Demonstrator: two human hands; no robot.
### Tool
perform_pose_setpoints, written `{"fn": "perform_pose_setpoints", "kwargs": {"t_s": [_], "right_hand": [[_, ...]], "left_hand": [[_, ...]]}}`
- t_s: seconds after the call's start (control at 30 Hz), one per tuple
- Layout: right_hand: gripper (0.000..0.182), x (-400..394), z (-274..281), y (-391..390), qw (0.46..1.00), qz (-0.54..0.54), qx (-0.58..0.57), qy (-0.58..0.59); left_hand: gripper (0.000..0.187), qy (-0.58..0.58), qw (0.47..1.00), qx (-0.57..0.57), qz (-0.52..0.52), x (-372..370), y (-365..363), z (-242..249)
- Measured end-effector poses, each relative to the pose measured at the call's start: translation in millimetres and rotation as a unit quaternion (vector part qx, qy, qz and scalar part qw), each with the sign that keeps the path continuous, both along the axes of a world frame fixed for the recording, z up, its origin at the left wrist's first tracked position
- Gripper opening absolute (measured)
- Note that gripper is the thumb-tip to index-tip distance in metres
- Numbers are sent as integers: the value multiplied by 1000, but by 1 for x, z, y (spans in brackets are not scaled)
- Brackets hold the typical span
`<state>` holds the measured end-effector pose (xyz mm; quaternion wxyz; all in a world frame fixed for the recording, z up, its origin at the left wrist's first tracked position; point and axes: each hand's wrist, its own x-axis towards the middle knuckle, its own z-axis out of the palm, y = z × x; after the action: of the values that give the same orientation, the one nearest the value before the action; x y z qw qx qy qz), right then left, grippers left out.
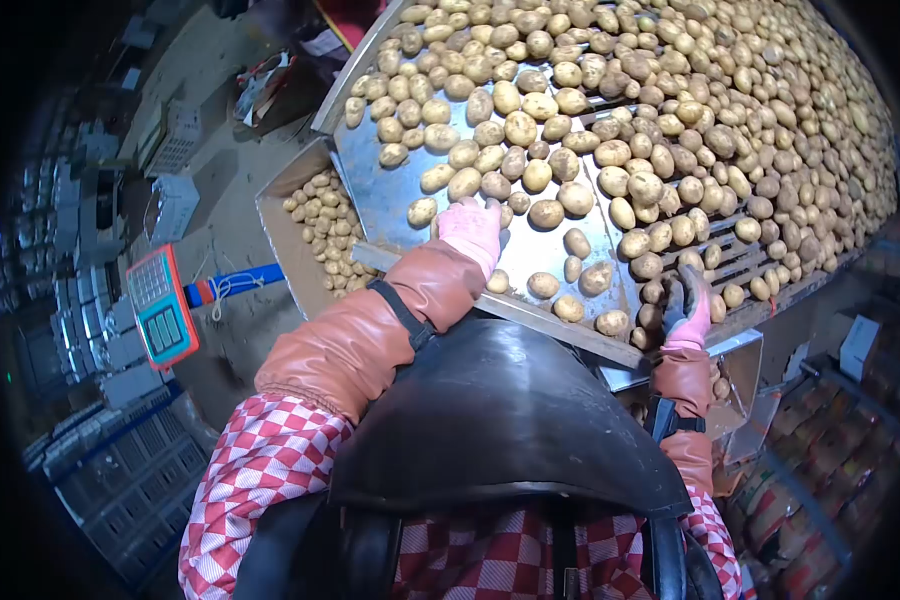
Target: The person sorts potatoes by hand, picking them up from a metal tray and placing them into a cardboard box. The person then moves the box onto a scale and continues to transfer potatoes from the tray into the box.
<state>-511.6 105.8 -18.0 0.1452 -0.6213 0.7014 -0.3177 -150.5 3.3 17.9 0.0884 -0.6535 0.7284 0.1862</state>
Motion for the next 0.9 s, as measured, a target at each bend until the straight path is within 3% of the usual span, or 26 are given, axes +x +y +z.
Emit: {"fn": "perform_pose_setpoints", "kwargs": {"t_s": [0.1,0.23,0.27,0.33,0.43,0.47,0.5,0.63,0.67,0.7,0.73,0.77,0.8,0.83,0.87,0.9], "right_hand": [[23,29,17,2,999,-24,-26,-2],[24,69,42,-2,995,-26,-49,-81],[24,74,47,-5,998,-11,-42,-47],[26,88,54,-13,1000,8,-16,-9],[27,111,41,-34,994,48,-31,-94],[27,121,48,-43,996,77,-36,-36],[26,131,55,-52,993,94,-19,-63],[25,138,70,-66,988,143,-16,-57],[25,134,69,-65,988,140,-11,-67],[24,124,64,-62,988,132,-18,-78],[24,116,62,-59,990,114,-16,-86],[24,107,61,-56,991,94,-13,-95],[23,99,58,-51,991,65,18,-112],[23,90,56,-48,991,48,40,-118],[24,82,49,-45,991,42,36,-121],[24,74,40,-43,991,35,32,-125]], "left_hand": [[24,-14,999,-20,-48,1,1,-8],[19,13,977,33,-211,1,-2,-6],[20,35,973,18,-227,2,-2,-10],[21,55,970,3,-237,6,-4,-20],[22,77,962,-20,-260,3,-12,-31],[22,76,959,10,-272,1,-17,-26],[23,74,955,41,-283,1,-20,-22],[23,192,944,12,-267,18,-24,-19],[32,218,947,62,-226,28,-29,3],[44,309,933,-21,-185,49,-28,14],[50,316,942,39,-107,68,-30,34],[51,421,905,19,59,89,-29,23],[50,401,907,-126,-10,117,-28,29],[47,367,909,-163,110,139,-24,21],[48,297,917,-234,130,175,-29,1],[53,286,901,-228,235,197,-30,-11]]}}
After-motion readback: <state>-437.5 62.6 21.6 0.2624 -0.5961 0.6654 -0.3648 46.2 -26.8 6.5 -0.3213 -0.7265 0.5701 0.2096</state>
